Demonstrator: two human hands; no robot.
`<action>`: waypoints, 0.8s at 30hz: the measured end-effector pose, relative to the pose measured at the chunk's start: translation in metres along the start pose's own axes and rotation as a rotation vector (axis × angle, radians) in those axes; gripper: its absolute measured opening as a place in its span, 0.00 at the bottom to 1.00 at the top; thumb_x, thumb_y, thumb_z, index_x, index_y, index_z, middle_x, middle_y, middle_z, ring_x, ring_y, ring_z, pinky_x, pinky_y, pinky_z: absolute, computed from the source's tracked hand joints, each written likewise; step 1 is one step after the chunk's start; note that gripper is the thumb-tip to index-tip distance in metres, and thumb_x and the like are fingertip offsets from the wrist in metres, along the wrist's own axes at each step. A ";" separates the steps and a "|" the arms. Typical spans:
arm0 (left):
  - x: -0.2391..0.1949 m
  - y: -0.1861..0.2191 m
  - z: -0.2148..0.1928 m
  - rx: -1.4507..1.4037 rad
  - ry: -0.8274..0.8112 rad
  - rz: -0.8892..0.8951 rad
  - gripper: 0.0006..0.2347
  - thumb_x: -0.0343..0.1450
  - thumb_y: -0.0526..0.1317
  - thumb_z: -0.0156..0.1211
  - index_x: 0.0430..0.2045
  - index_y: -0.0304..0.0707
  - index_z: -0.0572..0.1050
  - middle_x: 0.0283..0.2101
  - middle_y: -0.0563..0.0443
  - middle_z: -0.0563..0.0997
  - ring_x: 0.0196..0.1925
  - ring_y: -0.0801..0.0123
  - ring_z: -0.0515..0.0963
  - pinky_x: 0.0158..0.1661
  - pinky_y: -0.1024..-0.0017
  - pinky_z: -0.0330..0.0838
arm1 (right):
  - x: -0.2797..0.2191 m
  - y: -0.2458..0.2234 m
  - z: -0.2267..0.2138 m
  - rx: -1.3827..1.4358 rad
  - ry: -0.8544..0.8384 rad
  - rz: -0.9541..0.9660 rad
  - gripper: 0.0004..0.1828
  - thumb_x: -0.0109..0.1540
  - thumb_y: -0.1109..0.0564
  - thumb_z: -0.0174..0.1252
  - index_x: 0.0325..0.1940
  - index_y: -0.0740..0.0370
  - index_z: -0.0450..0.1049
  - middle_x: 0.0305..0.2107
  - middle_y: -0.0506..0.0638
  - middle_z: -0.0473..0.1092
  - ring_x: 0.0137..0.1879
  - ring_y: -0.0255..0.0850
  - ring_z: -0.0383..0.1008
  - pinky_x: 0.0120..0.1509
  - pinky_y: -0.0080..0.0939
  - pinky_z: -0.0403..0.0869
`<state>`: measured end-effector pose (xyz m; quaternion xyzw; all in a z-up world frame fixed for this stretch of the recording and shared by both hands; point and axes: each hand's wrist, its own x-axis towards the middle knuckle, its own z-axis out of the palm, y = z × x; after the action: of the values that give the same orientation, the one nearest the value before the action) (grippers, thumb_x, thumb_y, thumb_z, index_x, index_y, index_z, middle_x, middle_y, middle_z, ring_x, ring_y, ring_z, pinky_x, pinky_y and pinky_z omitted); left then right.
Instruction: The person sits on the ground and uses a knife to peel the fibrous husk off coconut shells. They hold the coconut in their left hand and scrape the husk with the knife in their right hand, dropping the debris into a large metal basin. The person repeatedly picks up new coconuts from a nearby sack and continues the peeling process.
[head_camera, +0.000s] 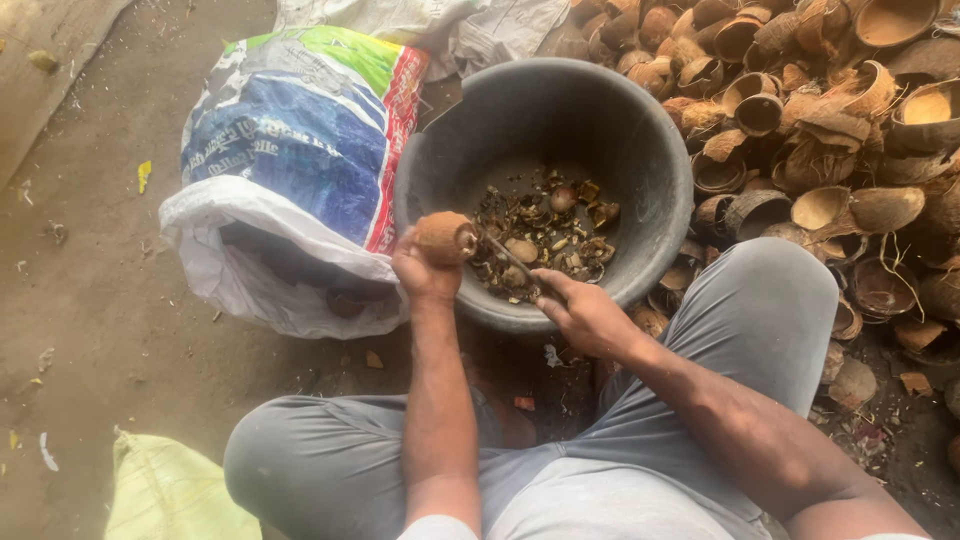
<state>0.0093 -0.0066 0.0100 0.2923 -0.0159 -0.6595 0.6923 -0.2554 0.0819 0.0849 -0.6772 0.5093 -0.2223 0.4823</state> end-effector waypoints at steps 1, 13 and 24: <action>-0.006 0.001 0.003 0.074 -0.028 0.003 0.19 0.68 0.45 0.54 0.49 0.32 0.69 0.49 0.36 0.77 0.51 0.48 0.80 0.51 0.53 0.78 | 0.000 -0.005 -0.002 -0.010 0.005 0.027 0.28 0.65 0.52 0.54 0.70 0.60 0.65 0.56 0.63 0.73 0.62 0.56 0.74 0.66 0.50 0.70; -0.020 0.004 0.020 0.321 -0.020 0.399 0.18 0.60 0.31 0.57 0.45 0.31 0.69 0.45 0.38 0.78 0.49 0.54 0.78 0.53 0.60 0.76 | -0.014 -0.014 -0.018 -0.567 -0.040 0.071 0.25 0.68 0.47 0.45 0.71 0.44 0.64 0.38 0.57 0.73 0.37 0.53 0.77 0.42 0.55 0.77; -0.016 -0.029 0.048 1.250 -0.071 0.566 0.07 0.70 0.41 0.64 0.33 0.36 0.76 0.31 0.47 0.82 0.30 0.65 0.84 0.31 0.70 0.82 | -0.004 -0.007 -0.016 -0.829 -0.048 -0.037 0.27 0.70 0.57 0.38 0.75 0.46 0.57 0.32 0.58 0.69 0.27 0.48 0.74 0.26 0.49 0.75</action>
<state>-0.0384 -0.0094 0.0430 0.5997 -0.4919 -0.3296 0.5383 -0.2660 0.0792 0.0989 -0.8282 0.5319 0.0091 0.1764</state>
